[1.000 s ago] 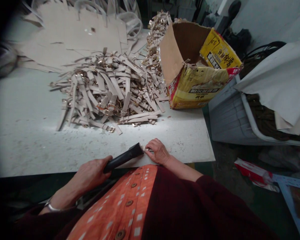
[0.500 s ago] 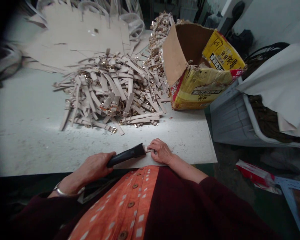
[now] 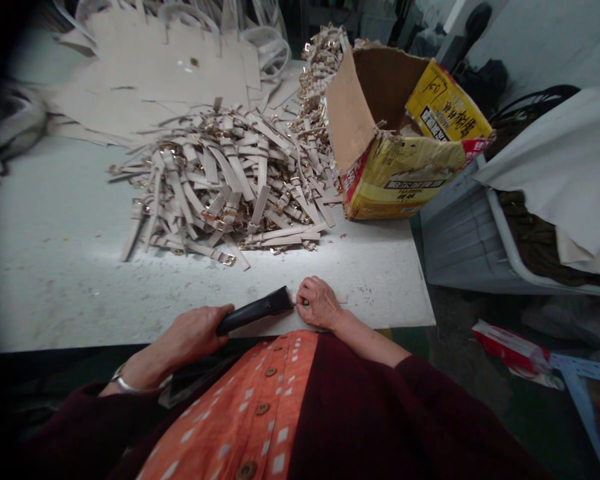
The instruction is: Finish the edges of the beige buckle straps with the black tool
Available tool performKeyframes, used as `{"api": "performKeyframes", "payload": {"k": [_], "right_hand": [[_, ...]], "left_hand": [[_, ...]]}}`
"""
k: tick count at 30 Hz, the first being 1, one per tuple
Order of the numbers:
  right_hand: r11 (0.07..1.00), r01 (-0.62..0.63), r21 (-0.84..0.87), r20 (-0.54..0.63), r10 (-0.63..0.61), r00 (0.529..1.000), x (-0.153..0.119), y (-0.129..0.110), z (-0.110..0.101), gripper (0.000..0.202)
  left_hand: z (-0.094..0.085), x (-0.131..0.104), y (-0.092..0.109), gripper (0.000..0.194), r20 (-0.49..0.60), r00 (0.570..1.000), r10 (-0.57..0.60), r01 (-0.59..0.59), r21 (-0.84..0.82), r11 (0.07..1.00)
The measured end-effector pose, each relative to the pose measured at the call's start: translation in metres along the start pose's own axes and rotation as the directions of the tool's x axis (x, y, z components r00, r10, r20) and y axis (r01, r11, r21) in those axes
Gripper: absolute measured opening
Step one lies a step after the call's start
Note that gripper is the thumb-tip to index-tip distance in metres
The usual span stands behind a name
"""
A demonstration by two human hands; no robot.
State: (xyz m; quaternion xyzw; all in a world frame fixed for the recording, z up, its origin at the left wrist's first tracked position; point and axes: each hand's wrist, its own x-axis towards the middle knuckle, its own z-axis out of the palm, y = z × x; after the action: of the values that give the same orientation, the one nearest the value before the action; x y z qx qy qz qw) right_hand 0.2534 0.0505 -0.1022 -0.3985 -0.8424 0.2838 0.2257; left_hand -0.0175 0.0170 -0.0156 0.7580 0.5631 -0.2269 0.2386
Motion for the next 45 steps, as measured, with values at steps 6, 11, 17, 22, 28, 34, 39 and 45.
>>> {"api": "performKeyframes", "payload": {"k": [6, 11, 17, 22, 28, 34, 39, 45], "right_hand": [[0.989, -0.069, 0.128, -0.095, 0.082, 0.992, -0.001, 0.000, 0.003, 0.009], [0.987, -0.080, 0.142, -0.127, 0.098, 0.987, -0.006, 0.001, 0.001, 0.007], [1.000, 0.010, 0.029, -0.077, -0.008, 0.997, -0.017, 0.004, -0.003, 0.011], [1.000, 0.003, 0.016, -0.087, -0.001, 0.996, -0.018, 0.008, -0.001, 0.016], [1.000, -0.008, 0.017, -0.093, 0.009, 0.996, -0.016, 0.007, -0.003, 0.023], [1.000, 0.002, 0.027, -0.048, 0.000, 0.999, -0.018, 0.012, -0.004, 0.033], [0.999, 0.014, 0.035, -0.025, -0.014, 1.000, -0.019, 0.015, -0.004, 0.034], [0.999, -0.007, 0.043, -0.045, 0.009, 0.999, -0.018, 0.017, -0.002, 0.037]], "left_hand": [[0.000, 0.000, 0.002, 0.031, -0.003, 1.000, -0.008, 0.008, -0.007, 1.000], [0.003, -0.001, 0.001, 0.034, -0.010, 1.000, -0.003, 0.003, 0.013, 1.000], [0.005, -0.003, -0.002, 0.035, -0.009, 1.000, -0.007, 0.007, 0.028, 1.000], [0.002, -0.002, 0.007, 0.031, -0.015, 1.000, 0.004, -0.003, 0.032, 0.999], [0.002, 0.000, 0.014, 0.031, -0.003, 0.999, -0.032, 0.032, -0.018, 0.999], [-0.002, -0.011, 0.007, 0.030, 0.024, 0.996, -0.083, 0.082, 0.026, 0.996], [-0.001, -0.021, 0.017, 0.026, 0.029, 0.996, -0.082, 0.081, 0.040, 0.996], [0.005, -0.013, 0.045, 0.023, -0.034, 0.999, 0.023, -0.022, 0.039, 0.999]]}}
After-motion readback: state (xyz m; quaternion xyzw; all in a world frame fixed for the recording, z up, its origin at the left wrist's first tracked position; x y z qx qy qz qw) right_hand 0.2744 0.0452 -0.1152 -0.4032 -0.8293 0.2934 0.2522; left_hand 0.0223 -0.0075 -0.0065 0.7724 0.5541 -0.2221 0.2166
